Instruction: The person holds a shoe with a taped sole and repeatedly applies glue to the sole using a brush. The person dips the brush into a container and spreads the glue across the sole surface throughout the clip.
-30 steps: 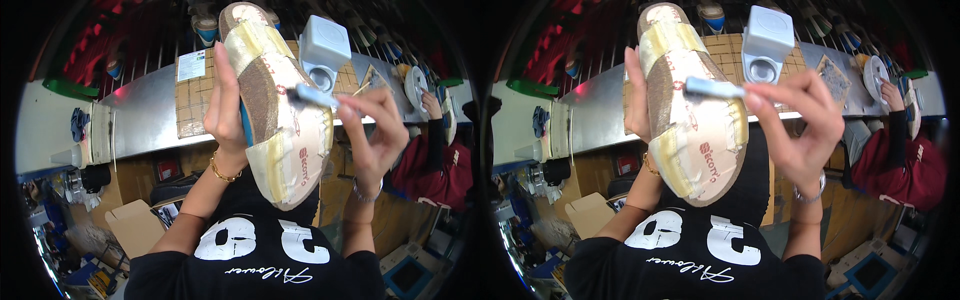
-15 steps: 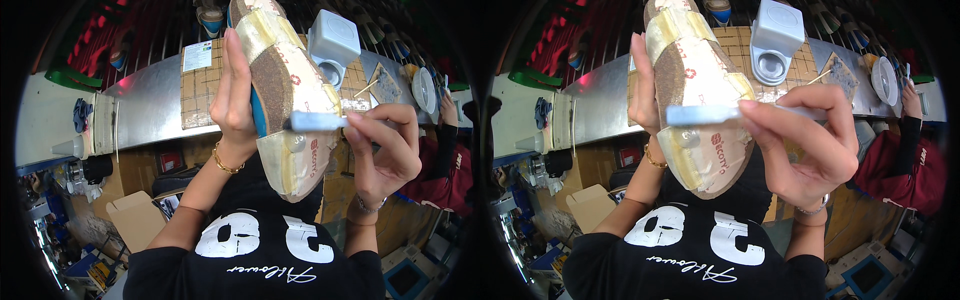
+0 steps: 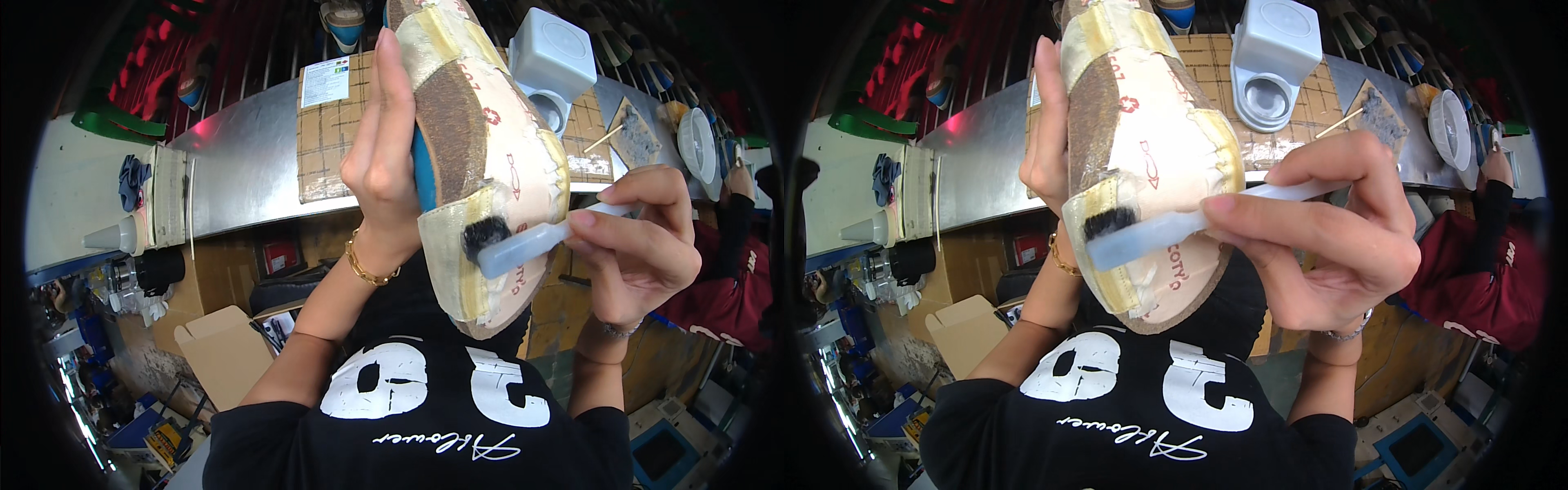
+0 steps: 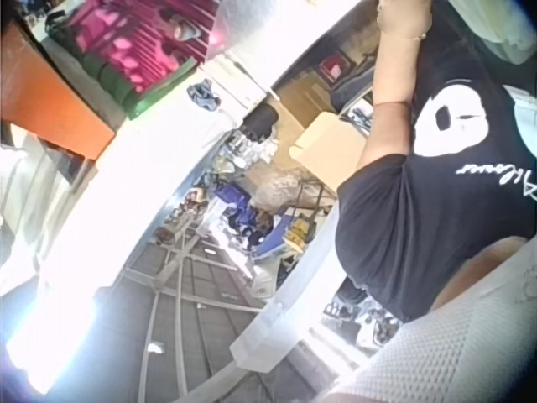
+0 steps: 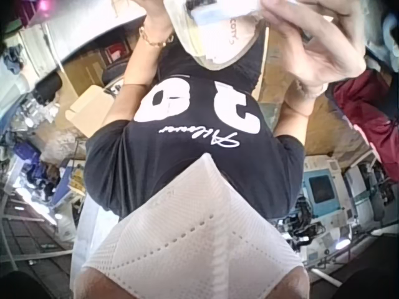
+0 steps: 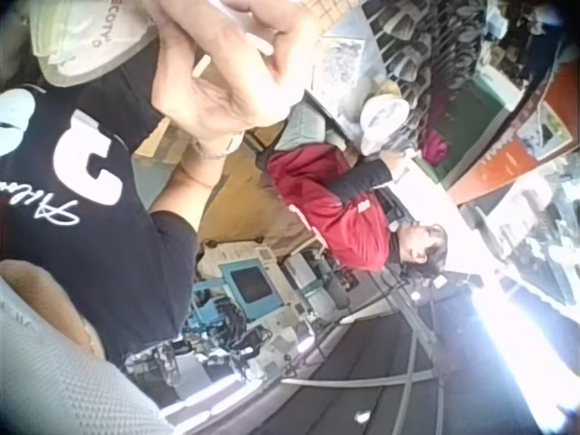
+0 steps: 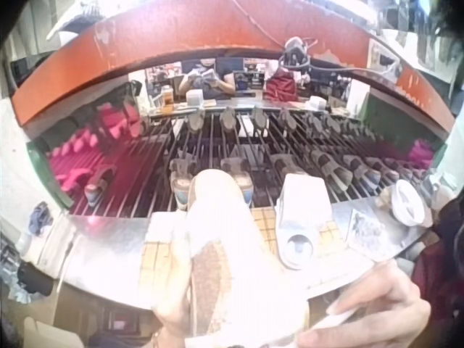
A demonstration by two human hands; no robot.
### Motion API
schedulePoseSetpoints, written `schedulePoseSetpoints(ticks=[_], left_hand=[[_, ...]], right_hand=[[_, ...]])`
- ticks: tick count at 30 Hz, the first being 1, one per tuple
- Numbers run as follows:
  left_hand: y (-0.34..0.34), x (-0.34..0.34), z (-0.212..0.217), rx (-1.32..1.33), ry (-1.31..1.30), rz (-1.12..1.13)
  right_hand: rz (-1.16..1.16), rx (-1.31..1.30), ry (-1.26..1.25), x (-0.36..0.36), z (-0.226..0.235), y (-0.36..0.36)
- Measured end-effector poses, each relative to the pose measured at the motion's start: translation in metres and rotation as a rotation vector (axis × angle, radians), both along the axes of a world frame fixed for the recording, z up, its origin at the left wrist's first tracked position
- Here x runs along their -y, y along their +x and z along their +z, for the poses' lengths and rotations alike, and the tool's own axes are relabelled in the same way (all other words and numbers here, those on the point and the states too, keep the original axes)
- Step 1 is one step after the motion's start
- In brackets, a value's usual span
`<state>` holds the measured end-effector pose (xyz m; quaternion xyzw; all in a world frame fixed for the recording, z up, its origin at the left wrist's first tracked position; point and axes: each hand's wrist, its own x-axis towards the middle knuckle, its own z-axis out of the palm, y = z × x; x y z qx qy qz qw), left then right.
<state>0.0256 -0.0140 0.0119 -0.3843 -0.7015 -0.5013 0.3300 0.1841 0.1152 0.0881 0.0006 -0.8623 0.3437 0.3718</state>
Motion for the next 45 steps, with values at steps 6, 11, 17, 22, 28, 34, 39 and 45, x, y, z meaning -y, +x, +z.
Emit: schedulePoseSetpoints(ticks=[6,11,17,22,28,34,39,45], left_hand=[[0.006,0.002,-0.006,0.189,0.052,-0.116],[0.0,0.002,-0.006,0.137,0.094,-0.204],[0.01,0.005,-0.009,0.393,0.091,-0.26],[-0.003,0.003,-0.012,0.382,0.061,-0.254],[-0.024,0.011,-0.023,0.133,-0.091,-0.002],[-0.022,0.008,-0.021,0.105,-0.099,0.067],[-0.025,0.012,-0.022,0.109,-0.093,0.067],[-0.022,0.017,-0.022,0.206,-0.128,-0.045]], right_hand=[[0.07,-0.002,0.017,0.001,-0.001,0.001],[0.102,0.006,0.065,0.002,0.001,0.003],[0.292,0.04,0.036,-0.008,0.012,-0.001],[-0.012,0.04,-0.111,0.0,-0.001,-0.021],[-0.036,0.167,-0.354,0.018,0.003,0.007],[-0.223,0.075,-0.003,0.028,-0.003,0.008],[0.054,0.082,-0.013,0.025,0.002,0.014],[0.12,0.059,-0.05,0.019,-0.003,0.008]])
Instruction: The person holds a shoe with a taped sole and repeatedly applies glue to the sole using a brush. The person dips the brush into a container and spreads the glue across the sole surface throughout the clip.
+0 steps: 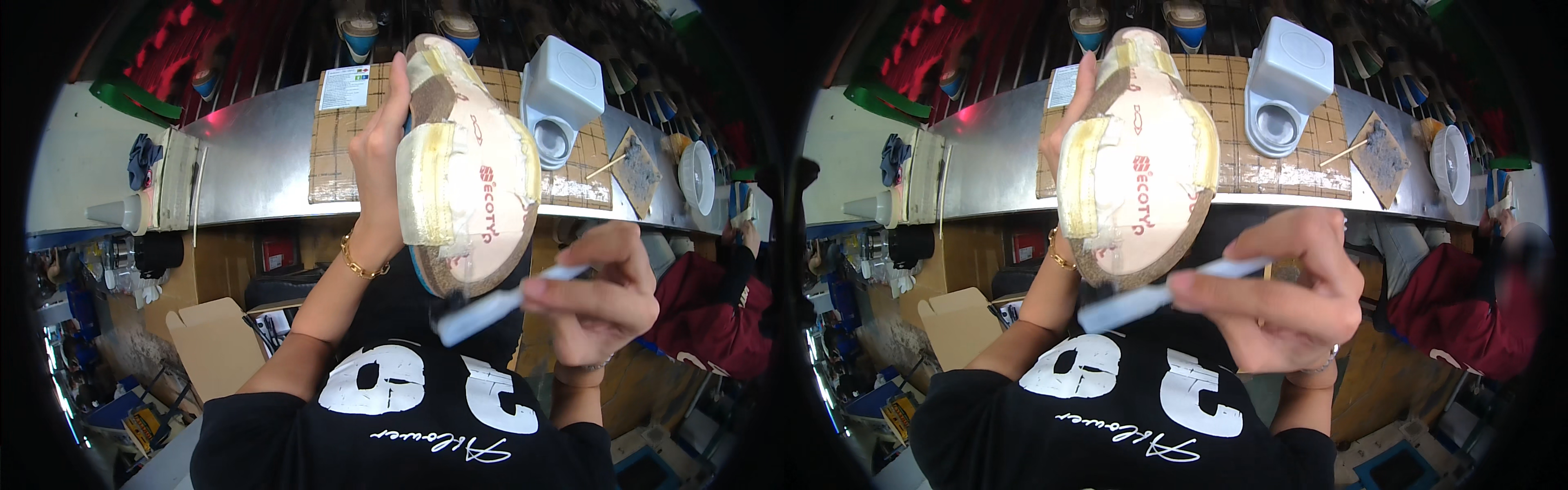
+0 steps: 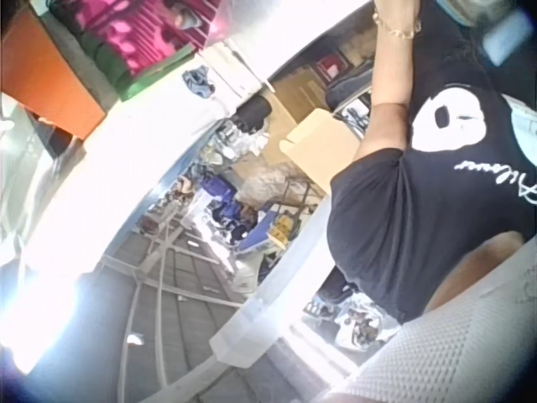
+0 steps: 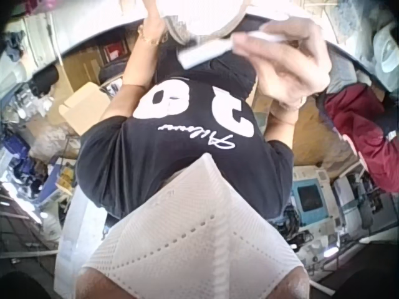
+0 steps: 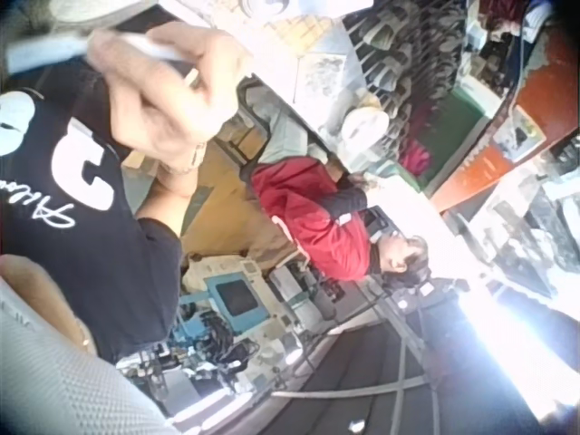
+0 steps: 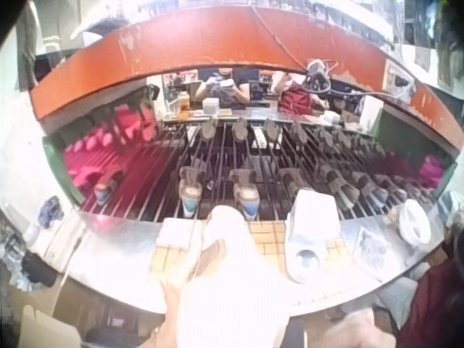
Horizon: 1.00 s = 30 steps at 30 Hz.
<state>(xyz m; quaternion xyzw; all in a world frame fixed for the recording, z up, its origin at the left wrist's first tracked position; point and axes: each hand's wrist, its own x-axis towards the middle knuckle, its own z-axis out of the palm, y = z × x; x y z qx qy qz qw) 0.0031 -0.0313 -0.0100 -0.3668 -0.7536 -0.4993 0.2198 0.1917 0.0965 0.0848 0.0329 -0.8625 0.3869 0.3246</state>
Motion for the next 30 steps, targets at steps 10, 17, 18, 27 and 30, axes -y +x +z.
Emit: schedulePoseSetpoints(ticks=[10,17,18,27,30], left_hand=[[0.001,-0.004,-0.011,0.445,0.183,-0.309],[0.003,-0.002,-0.018,0.426,0.185,-0.385],[0.004,-0.001,-0.018,0.405,0.162,-0.372],[0.005,-0.001,-0.014,0.481,0.128,-0.377],[0.008,0.002,-0.014,0.508,0.117,-0.409]], right_hand=[[0.055,-0.064,-0.082,-0.014,-0.011,-0.011],[0.108,0.024,-0.146,-0.02,-0.012,-0.009],[0.184,0.043,-0.164,-0.024,-0.013,-0.006],[0.101,-0.004,-0.306,-0.029,-0.015,-0.011],[0.161,0.126,-0.271,-0.039,-0.018,-0.007]])
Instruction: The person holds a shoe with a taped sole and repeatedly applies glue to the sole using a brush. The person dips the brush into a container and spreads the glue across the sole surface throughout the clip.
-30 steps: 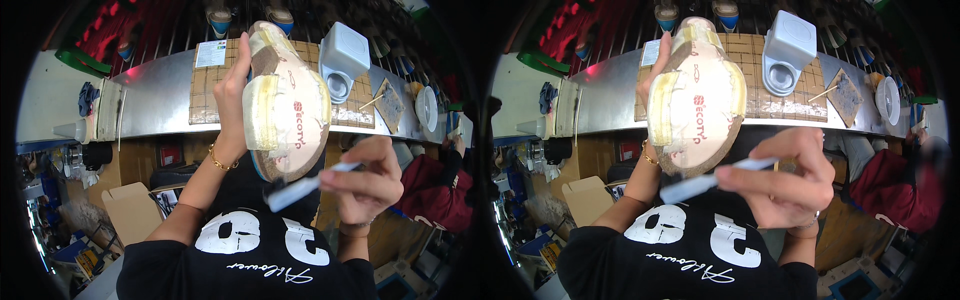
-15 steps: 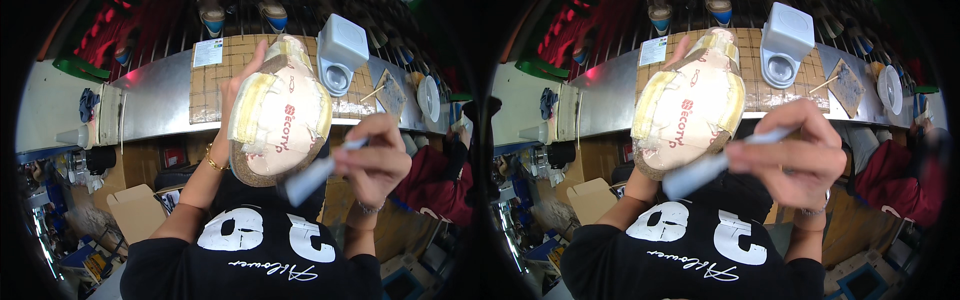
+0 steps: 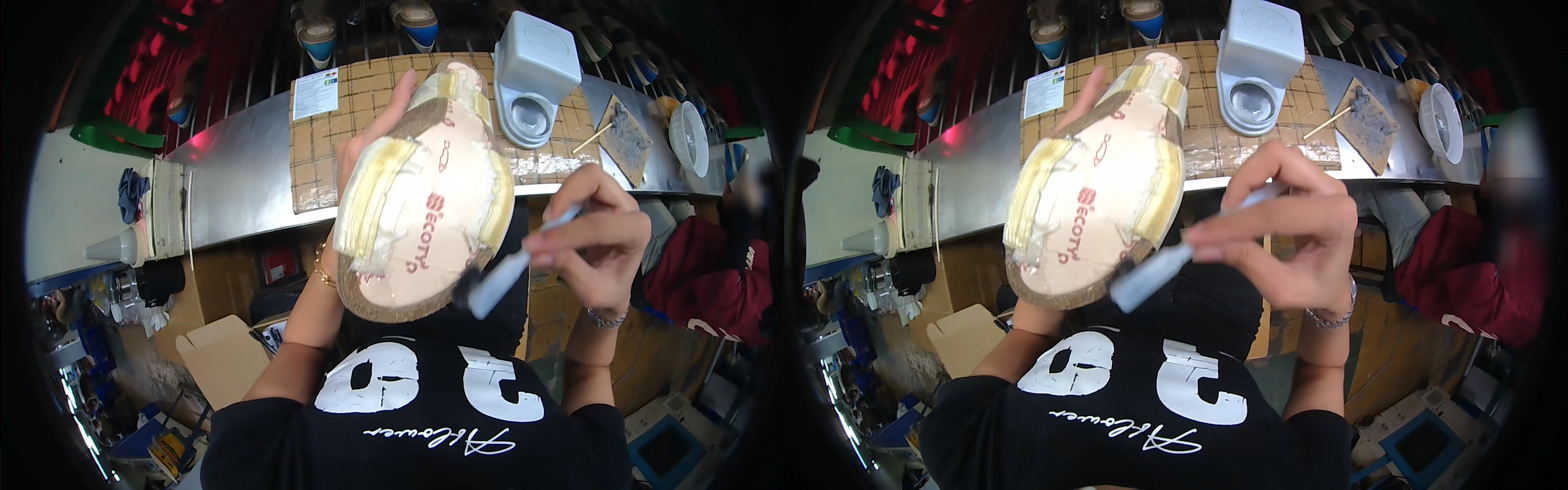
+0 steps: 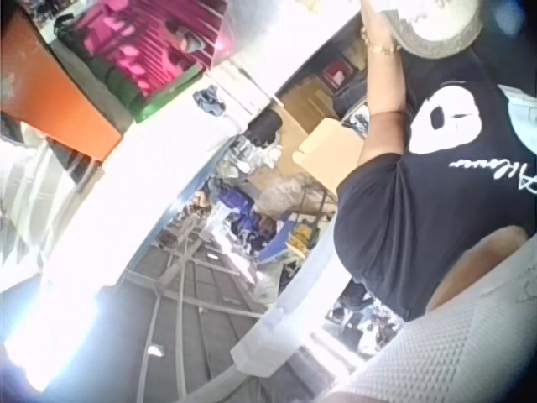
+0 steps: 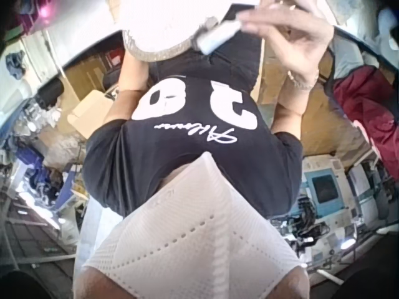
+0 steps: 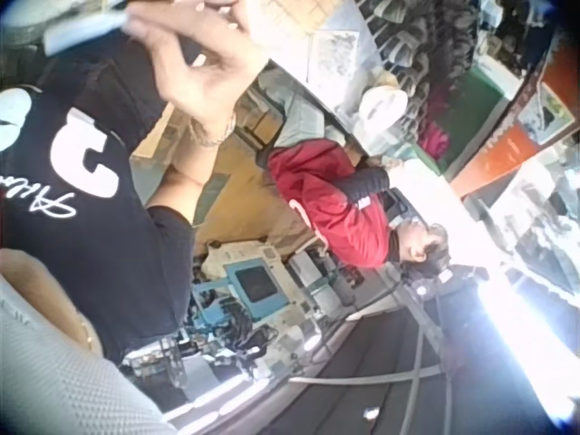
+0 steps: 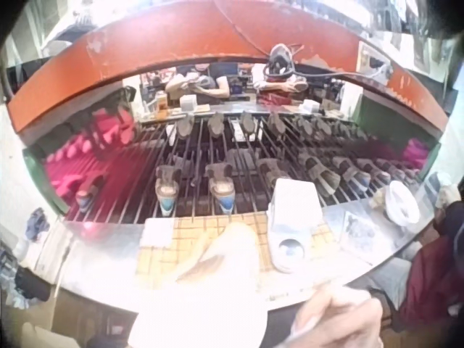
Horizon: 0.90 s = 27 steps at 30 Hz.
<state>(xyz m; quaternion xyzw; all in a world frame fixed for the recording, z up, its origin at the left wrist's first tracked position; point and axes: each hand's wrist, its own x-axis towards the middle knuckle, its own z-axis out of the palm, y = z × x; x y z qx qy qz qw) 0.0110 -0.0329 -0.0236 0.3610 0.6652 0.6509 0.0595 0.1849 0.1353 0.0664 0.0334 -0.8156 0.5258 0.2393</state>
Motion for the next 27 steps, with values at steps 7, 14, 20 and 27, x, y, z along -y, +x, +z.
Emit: schedulePoseSetpoints(ticks=[7,14,20,27], left_hand=[[0.007,0.013,0.021,0.058,-0.124,-0.199],[0.006,-0.001,0.011,0.398,0.066,-0.149],[-0.014,0.055,-0.065,0.517,0.218,-0.101],[-0.033,0.007,-0.003,1.094,0.722,-0.808]], right_hand=[[0.023,-0.005,-0.111,-0.006,-0.008,-0.001],[0.162,0.007,-0.235,-0.02,-0.023,-0.003],[-0.229,-0.064,-0.488,-0.065,-0.043,-0.005],[-0.638,0.162,0.555,-0.096,-0.081,-0.021]])
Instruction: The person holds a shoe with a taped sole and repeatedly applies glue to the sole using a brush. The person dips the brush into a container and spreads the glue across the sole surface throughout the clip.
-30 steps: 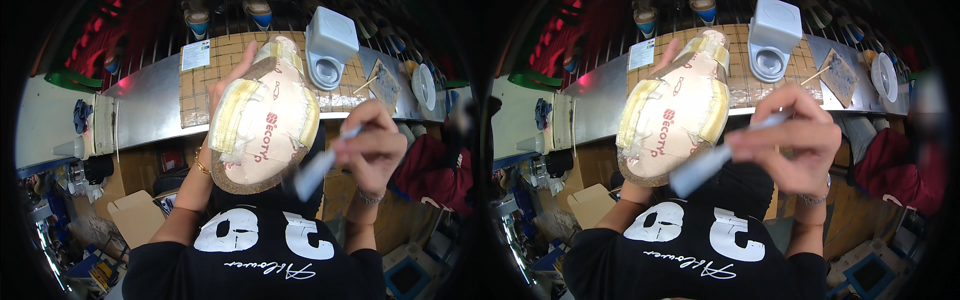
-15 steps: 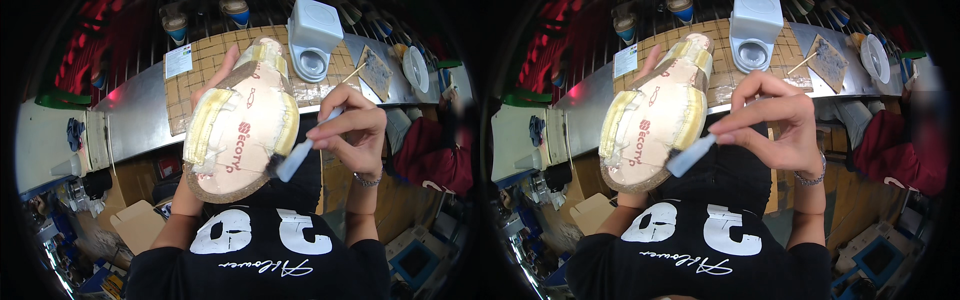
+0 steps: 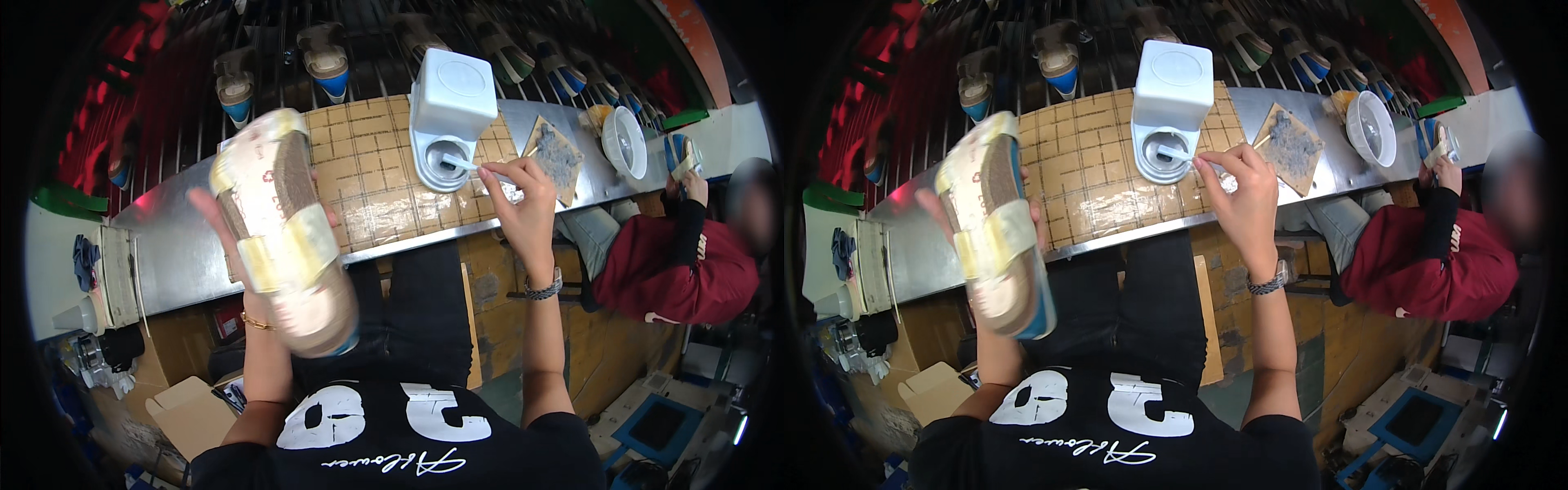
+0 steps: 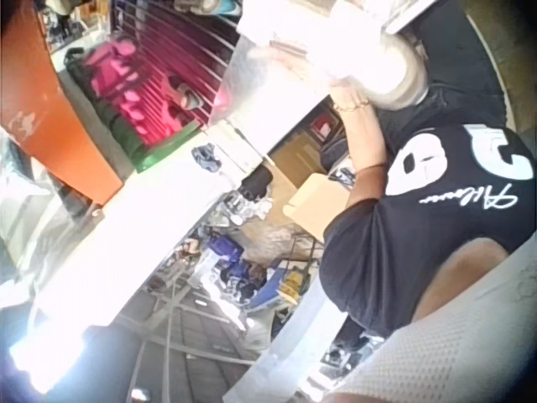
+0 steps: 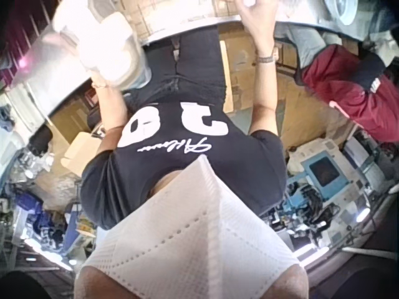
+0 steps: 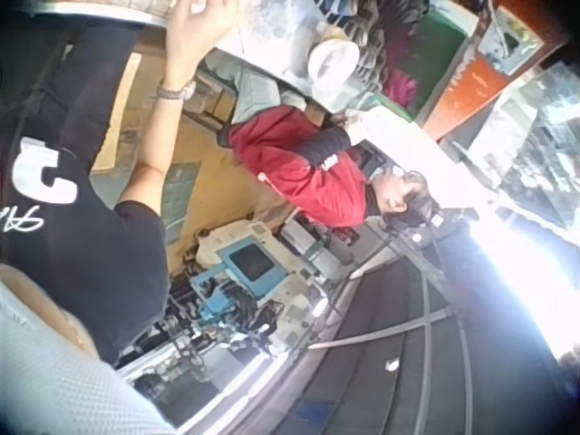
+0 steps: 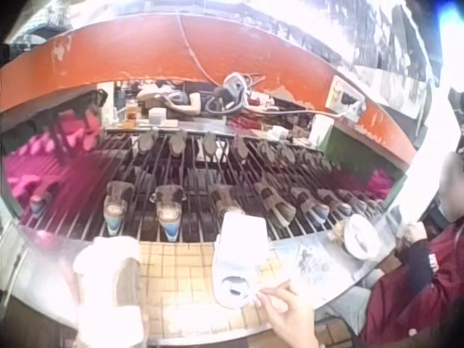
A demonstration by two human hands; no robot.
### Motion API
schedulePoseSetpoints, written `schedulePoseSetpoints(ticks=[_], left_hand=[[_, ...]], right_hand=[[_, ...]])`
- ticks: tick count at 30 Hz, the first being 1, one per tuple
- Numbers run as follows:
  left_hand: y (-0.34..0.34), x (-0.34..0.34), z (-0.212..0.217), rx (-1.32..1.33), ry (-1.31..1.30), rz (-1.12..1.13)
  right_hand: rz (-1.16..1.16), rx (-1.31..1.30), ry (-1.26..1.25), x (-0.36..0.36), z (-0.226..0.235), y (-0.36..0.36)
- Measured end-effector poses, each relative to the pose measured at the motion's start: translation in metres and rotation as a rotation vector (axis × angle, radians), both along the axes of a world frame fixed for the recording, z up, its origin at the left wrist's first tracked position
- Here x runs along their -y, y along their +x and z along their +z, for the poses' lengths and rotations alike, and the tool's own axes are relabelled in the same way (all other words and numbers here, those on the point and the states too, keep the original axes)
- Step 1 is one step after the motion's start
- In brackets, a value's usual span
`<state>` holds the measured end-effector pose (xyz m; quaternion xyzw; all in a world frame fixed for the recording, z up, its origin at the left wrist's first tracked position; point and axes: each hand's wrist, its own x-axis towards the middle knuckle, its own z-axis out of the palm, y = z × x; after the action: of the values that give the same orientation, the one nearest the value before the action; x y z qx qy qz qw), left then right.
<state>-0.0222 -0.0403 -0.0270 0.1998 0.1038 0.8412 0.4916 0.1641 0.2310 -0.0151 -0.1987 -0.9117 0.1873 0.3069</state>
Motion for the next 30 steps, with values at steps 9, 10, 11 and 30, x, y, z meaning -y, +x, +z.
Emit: schedulePoseSetpoints(ticks=[9,10,11,30], left_hand=[[0.016,-0.009,-0.008,-0.013,-0.127,0.056],[0.009,-0.007,-0.019,-0.119,-0.054,-0.003],[0.011,-0.004,-0.027,-0.088,-0.179,0.076],[0.063,-0.015,0.038,-0.69,-0.525,0.182]], right_hand=[[-0.064,0.067,-0.602,-0.01,-0.016,0.005],[-0.047,0.113,-0.715,-0.013,-0.014,0.006],[-0.029,0.158,-0.827,-0.015,-0.01,0.007],[0.272,-0.359,-0.106,0.092,0.102,-0.016]])
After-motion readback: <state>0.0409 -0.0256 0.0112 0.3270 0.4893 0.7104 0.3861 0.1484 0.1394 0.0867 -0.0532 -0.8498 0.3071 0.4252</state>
